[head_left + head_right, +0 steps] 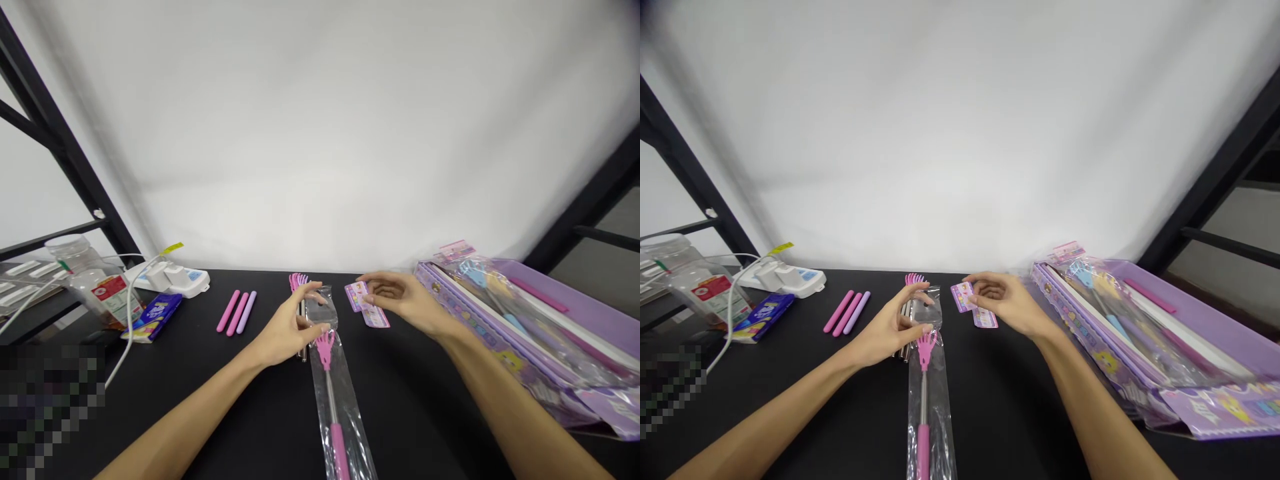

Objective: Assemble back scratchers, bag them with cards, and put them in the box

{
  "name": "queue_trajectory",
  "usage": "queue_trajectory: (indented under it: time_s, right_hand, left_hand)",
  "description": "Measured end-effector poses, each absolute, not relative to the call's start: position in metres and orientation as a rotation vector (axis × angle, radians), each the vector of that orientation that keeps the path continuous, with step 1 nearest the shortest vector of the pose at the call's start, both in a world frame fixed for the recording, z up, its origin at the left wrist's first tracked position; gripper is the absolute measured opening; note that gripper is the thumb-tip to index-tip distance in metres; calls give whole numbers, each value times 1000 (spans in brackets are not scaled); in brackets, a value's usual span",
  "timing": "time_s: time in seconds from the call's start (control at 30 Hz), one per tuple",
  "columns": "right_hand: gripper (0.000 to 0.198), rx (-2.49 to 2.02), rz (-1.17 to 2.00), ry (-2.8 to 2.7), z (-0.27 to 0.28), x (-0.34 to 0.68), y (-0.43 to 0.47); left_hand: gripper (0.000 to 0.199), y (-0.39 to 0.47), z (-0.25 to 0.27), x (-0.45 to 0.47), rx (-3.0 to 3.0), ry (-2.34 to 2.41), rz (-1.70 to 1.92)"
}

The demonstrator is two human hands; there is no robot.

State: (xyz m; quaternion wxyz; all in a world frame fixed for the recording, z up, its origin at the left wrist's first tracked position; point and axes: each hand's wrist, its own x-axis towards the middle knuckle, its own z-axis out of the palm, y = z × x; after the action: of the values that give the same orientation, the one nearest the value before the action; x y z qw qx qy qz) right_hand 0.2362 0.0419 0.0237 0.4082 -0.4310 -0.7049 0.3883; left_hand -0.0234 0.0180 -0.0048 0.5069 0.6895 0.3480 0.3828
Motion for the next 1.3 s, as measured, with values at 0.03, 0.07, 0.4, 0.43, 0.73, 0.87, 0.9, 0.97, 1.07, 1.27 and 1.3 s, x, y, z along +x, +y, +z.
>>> queue_trajectory:
  time_s: [0.03,0.07,0.4,0.43,0.73,0.87,0.9,0.97,1.07,1.27,1.3]
  right_hand:
    - [41,-1040,987,-1776,26,227,38]
    - [40,-1004,995,-1779,27,218,35]
    - [17,-1039,315,-2081,24,189,23]
    - [17,-1045,313,-2116,23,191,24]
    - [32,-1003,217,-2167,13,195,28]
    - [30,-936,225,-2184,17,196,28]
    - [29,-925,235,-2193,18,196,28]
    - [28,-933,242,-2223,19,197,28]
    - [29,-992,250,-2233,20,198,28]
    - [17,-1050,527,-2032,21,194,27]
    - [17,-1066,591,-1994,22,193,27]
  left_hand:
    - [67,17,-5,-23,1669,828,917]
    - [68,17,-5,-24,1674,819,910]
    - [83,12,-2,-23,1717,769,829]
    - [84,11,-2,-23,1728,774,828]
    - [86,9,-1,-23,1723,794,844]
    - [87,9,-1,-23,1718,812,852]
    - [87,9,-1,-23,1718,808,853]
    - [86,9,0,-23,1720,805,860]
    - [86,8,1,-22,1726,822,870]
    - [83,10,-1,-22,1754,834,894]
    - [83,10,-1,-22,1756,828,901]
